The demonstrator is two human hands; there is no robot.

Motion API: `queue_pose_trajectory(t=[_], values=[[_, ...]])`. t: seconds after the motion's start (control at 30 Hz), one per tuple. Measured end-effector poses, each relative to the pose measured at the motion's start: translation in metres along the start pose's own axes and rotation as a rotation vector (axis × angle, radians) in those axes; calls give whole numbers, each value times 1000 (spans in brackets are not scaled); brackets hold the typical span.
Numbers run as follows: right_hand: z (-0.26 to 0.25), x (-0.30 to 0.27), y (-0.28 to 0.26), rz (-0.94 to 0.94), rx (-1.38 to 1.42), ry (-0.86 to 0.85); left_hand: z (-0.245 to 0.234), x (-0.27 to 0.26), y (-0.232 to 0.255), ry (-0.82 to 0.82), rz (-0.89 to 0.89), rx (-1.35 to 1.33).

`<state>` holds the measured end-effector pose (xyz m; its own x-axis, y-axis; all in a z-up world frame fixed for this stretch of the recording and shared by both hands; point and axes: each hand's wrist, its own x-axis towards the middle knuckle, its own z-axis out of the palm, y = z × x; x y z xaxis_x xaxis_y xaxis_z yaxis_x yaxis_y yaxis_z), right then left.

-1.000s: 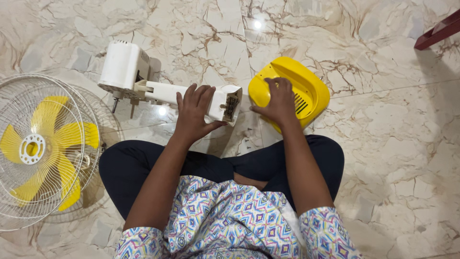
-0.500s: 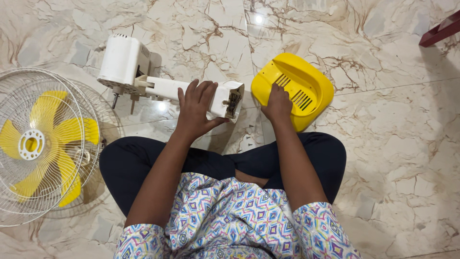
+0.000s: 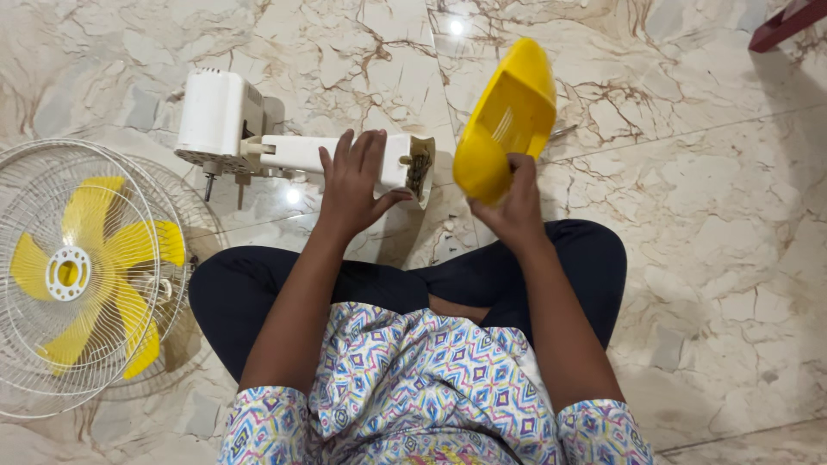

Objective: The person assembles a standing fan by attaching the motor housing to the fan stand and then fitting the yellow rear cover onto the motor. The person handles the motor, stand, and rear cover, using a screwdriver nearby but not visibly during the clip.

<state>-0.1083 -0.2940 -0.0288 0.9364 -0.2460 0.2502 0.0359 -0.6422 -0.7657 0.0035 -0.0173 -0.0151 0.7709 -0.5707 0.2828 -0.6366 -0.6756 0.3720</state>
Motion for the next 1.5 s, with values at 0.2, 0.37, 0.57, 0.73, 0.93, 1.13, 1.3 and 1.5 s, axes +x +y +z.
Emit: queue_pose_trajectory(t=[0.2,0.37,0.57,0.73,0.93,1.13,1.3,1.5], values=[[10,-18,-13,-152,63,-69,1,-1,-1,-5,13,-9],[33,-21,-13,-222,109,-205,3,-3,-2,-17,-8,-20],[42,-22,-8,-175,135,-251,3,-3,-4,-54,-26,-31],[41,-23,-13,-251,145,-295,-1,-1,-2,-99,-62,-24],[41,-20,-15,-289,164,-282,-6,-1,2,-92,-56,-19],[42,-21,-15,-256,175,-292,-9,0,3,-108,-45,22],[28,-16,-10,-251,75,-164,-9,0,-1,-112,-47,31],[-41,3,12,-130,106,-159,-7,-1,1,-102,-64,19]])
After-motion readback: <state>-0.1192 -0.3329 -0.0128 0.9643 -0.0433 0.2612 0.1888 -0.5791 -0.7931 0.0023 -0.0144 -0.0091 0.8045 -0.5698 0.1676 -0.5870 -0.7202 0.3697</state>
